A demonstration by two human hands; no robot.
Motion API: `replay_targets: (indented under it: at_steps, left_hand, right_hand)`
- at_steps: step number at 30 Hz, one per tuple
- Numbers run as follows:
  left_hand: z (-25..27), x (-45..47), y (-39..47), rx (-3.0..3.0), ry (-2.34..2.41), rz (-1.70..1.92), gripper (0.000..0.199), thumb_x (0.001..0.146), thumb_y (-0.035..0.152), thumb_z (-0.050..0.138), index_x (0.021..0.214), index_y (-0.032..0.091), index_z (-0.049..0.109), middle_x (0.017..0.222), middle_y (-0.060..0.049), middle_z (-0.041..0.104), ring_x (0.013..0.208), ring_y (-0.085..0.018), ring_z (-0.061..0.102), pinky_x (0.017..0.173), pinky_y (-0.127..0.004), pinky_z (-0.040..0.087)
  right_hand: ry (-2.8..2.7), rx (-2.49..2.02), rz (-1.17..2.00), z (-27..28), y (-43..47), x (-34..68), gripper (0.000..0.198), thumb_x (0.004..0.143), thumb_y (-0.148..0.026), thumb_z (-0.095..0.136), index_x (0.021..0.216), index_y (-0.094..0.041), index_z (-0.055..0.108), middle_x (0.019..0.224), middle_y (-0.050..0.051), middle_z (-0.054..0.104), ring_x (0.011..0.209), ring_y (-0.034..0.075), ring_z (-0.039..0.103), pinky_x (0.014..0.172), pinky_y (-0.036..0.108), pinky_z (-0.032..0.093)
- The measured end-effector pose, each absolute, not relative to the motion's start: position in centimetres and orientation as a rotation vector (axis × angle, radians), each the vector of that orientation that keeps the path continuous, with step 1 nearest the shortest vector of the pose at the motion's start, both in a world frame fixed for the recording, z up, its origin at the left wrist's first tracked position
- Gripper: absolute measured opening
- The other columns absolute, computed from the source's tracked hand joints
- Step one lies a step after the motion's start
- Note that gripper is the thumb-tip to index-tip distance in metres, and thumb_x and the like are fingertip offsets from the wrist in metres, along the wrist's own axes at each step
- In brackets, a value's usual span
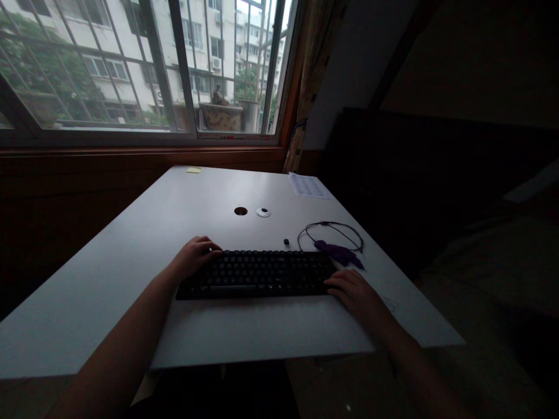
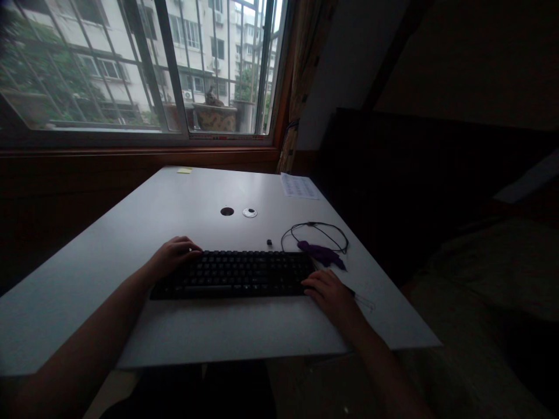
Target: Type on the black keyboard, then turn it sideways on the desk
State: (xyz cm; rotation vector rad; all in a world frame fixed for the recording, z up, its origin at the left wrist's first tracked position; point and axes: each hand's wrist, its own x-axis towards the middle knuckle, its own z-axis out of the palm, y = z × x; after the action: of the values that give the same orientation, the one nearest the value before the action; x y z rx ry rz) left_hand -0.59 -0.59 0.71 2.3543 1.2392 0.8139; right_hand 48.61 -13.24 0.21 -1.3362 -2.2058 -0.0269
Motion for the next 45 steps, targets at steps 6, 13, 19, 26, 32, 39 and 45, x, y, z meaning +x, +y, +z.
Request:
replay_targets:
  at_steps: [6, 13, 19, 26, 32, 39, 45]
  left_hand:
    - [0.6, -0.7, -0.6, 2.361, 1.242, 0.81, 0.031, 0.095, 0.05, 0.06, 0.099, 0.025, 0.079, 0.099, -0.007, 0.069, 0.096, -0.024, 0.061, 0.091, -0.041, 0.048]
    - [0.5, -0.7, -0.5, 2.364, 1.237, 0.83, 0.033, 0.095, 0.052, 0.06, 0.099, 0.025, 0.079, 0.098, -0.007, 0.069, 0.095, -0.023, 0.061, 0.089, -0.041, 0.048]
    - [0.5, -0.7, -0.5, 2.375, 1.25, 0.813, 0.033, 0.095, 0.052, 0.059, 0.099, 0.026, 0.079, 0.098, -0.007, 0.07, 0.093, -0.023, 0.06, 0.089, -0.041, 0.049]
    - [0.2, -0.8, -0.2, 2.376, 1.247, 0.827, 0.033, 0.094, 0.052, 0.06, 0.099, 0.026, 0.08, 0.098, -0.007, 0.07, 0.094, -0.023, 0.06, 0.09, -0.041, 0.048]
    - [0.3, -0.6, -0.3, 2.374, 1.246, 0.829, 0.034, 0.094, 0.053, 0.06, 0.098, 0.026, 0.08, 0.097, -0.007, 0.07, 0.093, -0.024, 0.06, 0.089, -0.04, 0.047]
    - [0.4, -0.6, -0.3, 2.379, 1.244, 0.833, 0.035, 0.094, 0.054, 0.06, 0.098, 0.026, 0.08, 0.097, -0.007, 0.069, 0.093, -0.023, 0.06, 0.088, -0.04, 0.048]
    - [0.1, -0.8, 0.0, 2.397, 1.25, 0.818, 0.032, 0.095, 0.051, 0.06, 0.1, 0.026, 0.079, 0.099, -0.007, 0.069, 0.094, -0.023, 0.06, 0.089, -0.039, 0.047]
  right_hand:
    - [-2.152, -1.324, -0.063, 0.3, -13.4, 48.2, 0.018, 0.094, -0.029, 0.061, 0.101, -0.028, 0.078, 0.098, 0.006, 0.073, 0.093, 0.023, 0.07, 0.081, 0.041, 0.062]
    - [-2.132, -1.34, -0.1, -0.3, -13.6, 48.4, 0.019, 0.095, -0.031, 0.06, 0.105, -0.028, 0.076, 0.105, 0.007, 0.074, 0.098, 0.024, 0.07, 0.087, 0.044, 0.062]
    - [-2.097, -1.379, -0.023, -0.3, -13.7, 48.5, 0.018, 0.096, -0.031, 0.057, 0.103, -0.027, 0.074, 0.107, 0.006, 0.074, 0.101, 0.025, 0.07, 0.091, 0.045, 0.06]
    - [-2.041, -1.452, 0.11, 0.3, -13.8, 48.3, 0.015, 0.095, -0.034, 0.059, 0.102, -0.028, 0.071, 0.107, 0.004, 0.075, 0.103, 0.025, 0.069, 0.093, 0.044, 0.058]
    - [-2.015, -1.499, 0.097, 0.6, -13.7, 48.0, 0.012, 0.095, -0.034, 0.059, 0.098, -0.027, 0.068, 0.099, 0.004, 0.075, 0.096, 0.026, 0.07, 0.086, 0.044, 0.059]
    - [-2.091, -1.46, -0.005, 0.6, -14.0, 47.6, 0.011, 0.095, -0.031, 0.059, 0.098, -0.026, 0.069, 0.099, 0.005, 0.075, 0.096, 0.026, 0.068, 0.087, 0.044, 0.058]
    - [-2.148, -1.334, -0.219, -0.3, -14.1, 47.8, 0.013, 0.096, -0.025, 0.06, 0.103, -0.024, 0.071, 0.1, 0.007, 0.073, 0.095, 0.024, 0.065, 0.086, 0.043, 0.058]
